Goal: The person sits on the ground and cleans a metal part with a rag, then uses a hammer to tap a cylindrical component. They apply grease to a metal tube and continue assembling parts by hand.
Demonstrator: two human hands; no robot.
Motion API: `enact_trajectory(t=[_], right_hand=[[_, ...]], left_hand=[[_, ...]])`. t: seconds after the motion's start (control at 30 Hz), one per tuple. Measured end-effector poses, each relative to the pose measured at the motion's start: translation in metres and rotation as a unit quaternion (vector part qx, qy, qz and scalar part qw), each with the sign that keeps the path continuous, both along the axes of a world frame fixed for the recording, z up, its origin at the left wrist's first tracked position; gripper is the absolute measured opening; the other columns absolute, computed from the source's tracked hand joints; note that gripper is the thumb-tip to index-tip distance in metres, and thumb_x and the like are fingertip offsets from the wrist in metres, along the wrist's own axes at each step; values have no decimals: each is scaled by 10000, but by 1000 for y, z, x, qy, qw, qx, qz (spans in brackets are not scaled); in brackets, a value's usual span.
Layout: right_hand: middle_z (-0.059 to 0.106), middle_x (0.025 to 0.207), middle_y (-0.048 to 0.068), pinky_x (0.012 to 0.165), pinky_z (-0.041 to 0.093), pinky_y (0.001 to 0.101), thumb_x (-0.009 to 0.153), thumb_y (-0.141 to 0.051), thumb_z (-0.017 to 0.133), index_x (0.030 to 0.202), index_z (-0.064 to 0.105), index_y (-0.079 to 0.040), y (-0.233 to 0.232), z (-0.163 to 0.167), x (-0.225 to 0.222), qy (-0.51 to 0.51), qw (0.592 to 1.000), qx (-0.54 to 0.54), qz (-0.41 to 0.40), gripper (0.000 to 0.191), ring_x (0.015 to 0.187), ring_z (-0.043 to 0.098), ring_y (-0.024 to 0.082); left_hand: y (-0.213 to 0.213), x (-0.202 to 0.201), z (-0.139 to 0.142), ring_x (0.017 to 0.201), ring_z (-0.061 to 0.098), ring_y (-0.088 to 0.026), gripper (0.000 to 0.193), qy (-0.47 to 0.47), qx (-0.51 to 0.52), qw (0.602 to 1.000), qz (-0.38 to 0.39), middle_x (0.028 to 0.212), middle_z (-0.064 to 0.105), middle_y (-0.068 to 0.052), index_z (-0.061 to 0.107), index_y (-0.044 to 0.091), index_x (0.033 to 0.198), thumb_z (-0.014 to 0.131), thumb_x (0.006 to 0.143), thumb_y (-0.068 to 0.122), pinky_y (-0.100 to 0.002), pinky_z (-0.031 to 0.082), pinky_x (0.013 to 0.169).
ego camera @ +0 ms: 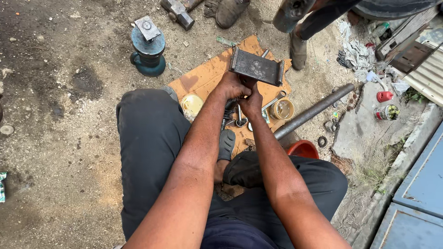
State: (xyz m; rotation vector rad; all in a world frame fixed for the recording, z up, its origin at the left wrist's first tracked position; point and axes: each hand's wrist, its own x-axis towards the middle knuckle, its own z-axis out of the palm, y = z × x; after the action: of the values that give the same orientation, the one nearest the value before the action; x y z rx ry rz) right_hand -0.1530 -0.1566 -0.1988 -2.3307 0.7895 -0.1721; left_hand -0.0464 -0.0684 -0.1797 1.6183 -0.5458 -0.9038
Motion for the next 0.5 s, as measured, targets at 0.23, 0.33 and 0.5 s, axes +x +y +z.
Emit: enact_trajectory(t=[0.23, 0.33, 0.5], right_hand=[[705, 1273, 108, 960, 588, 401, 706, 14, 884, 1425, 459, -128, -1, 0, -1, 35, 999, 2, -12, 847, 1119, 709, 277], [705, 1276, 106, 938, 606, 392, 705, 19, 870, 1424, 458, -128, -1, 0, 0, 26, 999, 19, -14, 842, 1111, 717, 272], [723, 1265, 110, 914, 604, 393, 719, 22, 862, 1419, 469, -132, 0, 0, -3, 10, 1000, 15, -13, 817, 1083, 735, 258]], left_hand=[[-2, -1, -2, 1123, 710, -208, 798, 28, 0, 1000, 10, 1197, 740, -57, 647, 72, 1244, 940, 504, 130, -350, 595, 1007], [-2, -1, -3, 1122, 721, -205, 790, 36, 6, 999, 7, 1203, 743, -59, 656, 71, 1244, 932, 507, 128, -343, 609, 997], [-2, -2, -5, 1119, 712, -198, 796, 10, 11, 1000, 18, 1194, 741, -55, 659, 80, 1240, 945, 498, 134, -333, 593, 1002]])
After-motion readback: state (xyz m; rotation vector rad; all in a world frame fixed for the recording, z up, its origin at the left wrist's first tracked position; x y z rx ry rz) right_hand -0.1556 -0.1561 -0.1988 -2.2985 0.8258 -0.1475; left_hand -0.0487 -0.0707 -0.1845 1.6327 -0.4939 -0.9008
